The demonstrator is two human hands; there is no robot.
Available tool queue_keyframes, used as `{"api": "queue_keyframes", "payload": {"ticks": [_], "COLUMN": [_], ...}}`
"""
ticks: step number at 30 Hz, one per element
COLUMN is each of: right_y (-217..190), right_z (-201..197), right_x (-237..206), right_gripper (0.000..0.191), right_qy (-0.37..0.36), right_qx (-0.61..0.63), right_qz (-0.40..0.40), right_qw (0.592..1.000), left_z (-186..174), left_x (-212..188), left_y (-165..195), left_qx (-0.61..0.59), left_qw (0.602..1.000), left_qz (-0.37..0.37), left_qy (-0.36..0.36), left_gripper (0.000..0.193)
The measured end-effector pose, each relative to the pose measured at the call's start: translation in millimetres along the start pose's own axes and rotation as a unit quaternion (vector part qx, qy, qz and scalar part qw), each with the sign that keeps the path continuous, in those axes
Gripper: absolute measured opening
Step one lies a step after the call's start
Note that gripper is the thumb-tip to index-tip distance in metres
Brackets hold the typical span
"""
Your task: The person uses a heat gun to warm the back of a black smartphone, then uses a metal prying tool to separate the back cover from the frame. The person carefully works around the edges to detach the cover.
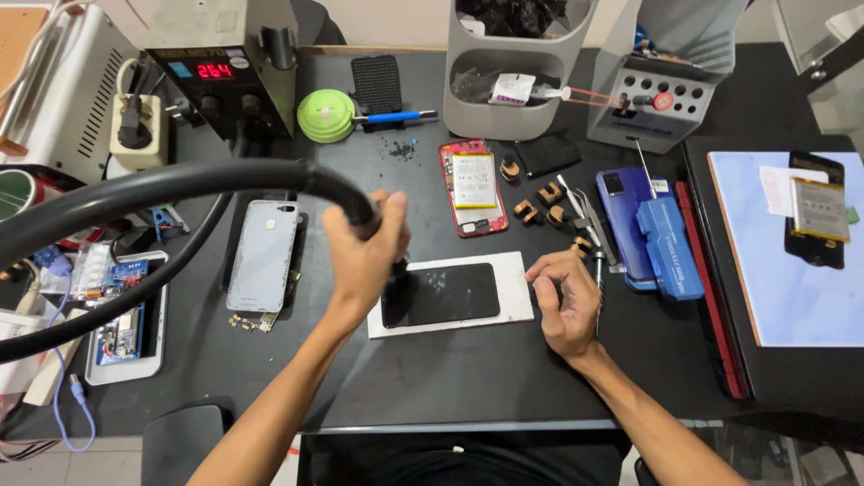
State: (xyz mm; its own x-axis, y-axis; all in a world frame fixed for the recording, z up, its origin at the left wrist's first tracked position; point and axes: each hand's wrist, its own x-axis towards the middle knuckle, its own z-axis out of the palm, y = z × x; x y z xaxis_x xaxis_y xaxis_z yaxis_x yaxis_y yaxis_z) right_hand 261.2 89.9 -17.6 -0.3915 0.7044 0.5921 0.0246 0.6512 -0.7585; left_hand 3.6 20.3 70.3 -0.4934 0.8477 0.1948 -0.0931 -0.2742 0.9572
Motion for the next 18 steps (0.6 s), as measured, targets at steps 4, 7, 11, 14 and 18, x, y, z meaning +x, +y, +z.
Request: {"api": "queue_keyframes", "payload": {"ticks": [4,7,11,14,18], "right_y": [-0.7,-0.8,-1.9,-0.7,1.0], "right_z": [0.3,0.4,0.6,1.4,4.0], "right_x": [0.5,-0.3,-1.1,1.3,-0.6], "right_gripper": [0.013,0.013,0.012,0.010,0.003], "right_qy": [-0.003,-0.006,-0.007,0.000,0.002], "right_qx": [0.003,0.018,0.007,0.001,0.022], "right_qz": [-0.005,0.002,-0.004,-0.016,0.007], "right_qw": [1.000,1.000,1.000,1.000,1.000], "left_z": [24.5,43.0,62.6,67.2,52.5], "left_x": [3.4,3.3,3.5,6.5,0.9], "left_y": [-7.8,-14.0,-18.4,-16.9,-11.2], "left_qx": [0.017,-0.003,-0.029,-0.018,-0.017], "left_qw": [1.000,0.999,0.999,0.999,0.999], "left_qz": [0.009,0.024,0.003,0.014,-0.017], "left_qy": [-0.015,-0.036,-0.031,-0.043,-0.030], "left_gripper": [0.039,0.041,0.041,0.043,0.033]}}
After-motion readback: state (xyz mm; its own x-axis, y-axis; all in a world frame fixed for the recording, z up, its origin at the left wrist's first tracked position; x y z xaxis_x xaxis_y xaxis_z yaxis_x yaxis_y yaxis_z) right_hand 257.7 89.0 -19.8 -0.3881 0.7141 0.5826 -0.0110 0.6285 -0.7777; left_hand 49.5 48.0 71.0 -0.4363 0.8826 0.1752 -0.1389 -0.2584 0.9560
